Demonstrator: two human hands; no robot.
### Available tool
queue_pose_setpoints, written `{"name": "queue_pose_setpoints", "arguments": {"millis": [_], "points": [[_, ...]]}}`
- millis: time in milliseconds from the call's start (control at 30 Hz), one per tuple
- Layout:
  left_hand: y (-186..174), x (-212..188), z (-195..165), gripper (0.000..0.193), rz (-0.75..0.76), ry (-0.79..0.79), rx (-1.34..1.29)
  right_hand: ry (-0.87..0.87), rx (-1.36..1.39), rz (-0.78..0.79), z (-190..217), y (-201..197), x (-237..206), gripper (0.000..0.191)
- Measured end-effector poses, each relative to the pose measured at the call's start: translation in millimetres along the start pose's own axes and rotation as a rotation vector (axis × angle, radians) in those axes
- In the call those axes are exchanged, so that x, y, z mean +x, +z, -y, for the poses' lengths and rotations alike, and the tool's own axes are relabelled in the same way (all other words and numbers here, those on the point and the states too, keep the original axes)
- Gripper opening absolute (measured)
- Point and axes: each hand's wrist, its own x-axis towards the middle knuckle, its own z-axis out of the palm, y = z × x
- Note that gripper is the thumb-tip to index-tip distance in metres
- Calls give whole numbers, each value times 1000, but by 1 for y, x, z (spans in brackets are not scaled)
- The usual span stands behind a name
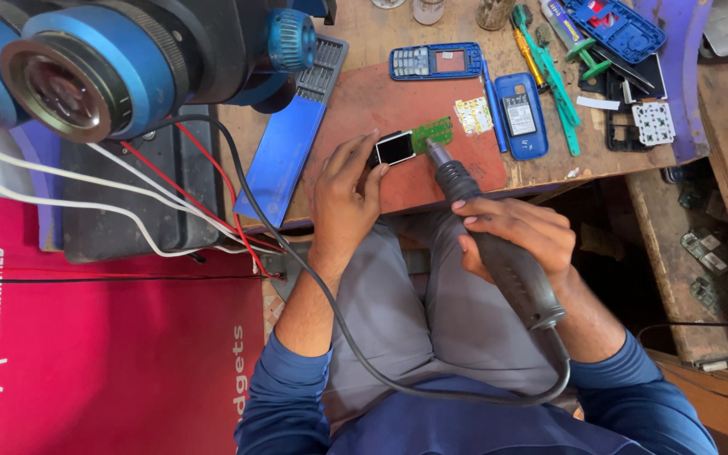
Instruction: The person uses a heat gun and a soldering iron to detach and reattach components on a mobile phone motherboard.
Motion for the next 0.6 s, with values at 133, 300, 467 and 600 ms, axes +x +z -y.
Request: {"name": "queue_pose_setpoints", "arguments": {"millis": [133, 300, 467, 600], "points": [[0, 0, 0, 47, 4, -13, 10, 21, -41, -37, -2, -3, 0, 24], [0, 0, 1, 48, 5, -5, 4, 31, -70, -54, -3, -4, 0, 23], [0, 0, 1, 48, 6, -3, -2, 13, -55, -67, -2, -3, 0, 22], [0, 0, 0, 48, 6, -10, -8, 22, -67, -60, -1, -4, 0, 21]]}}
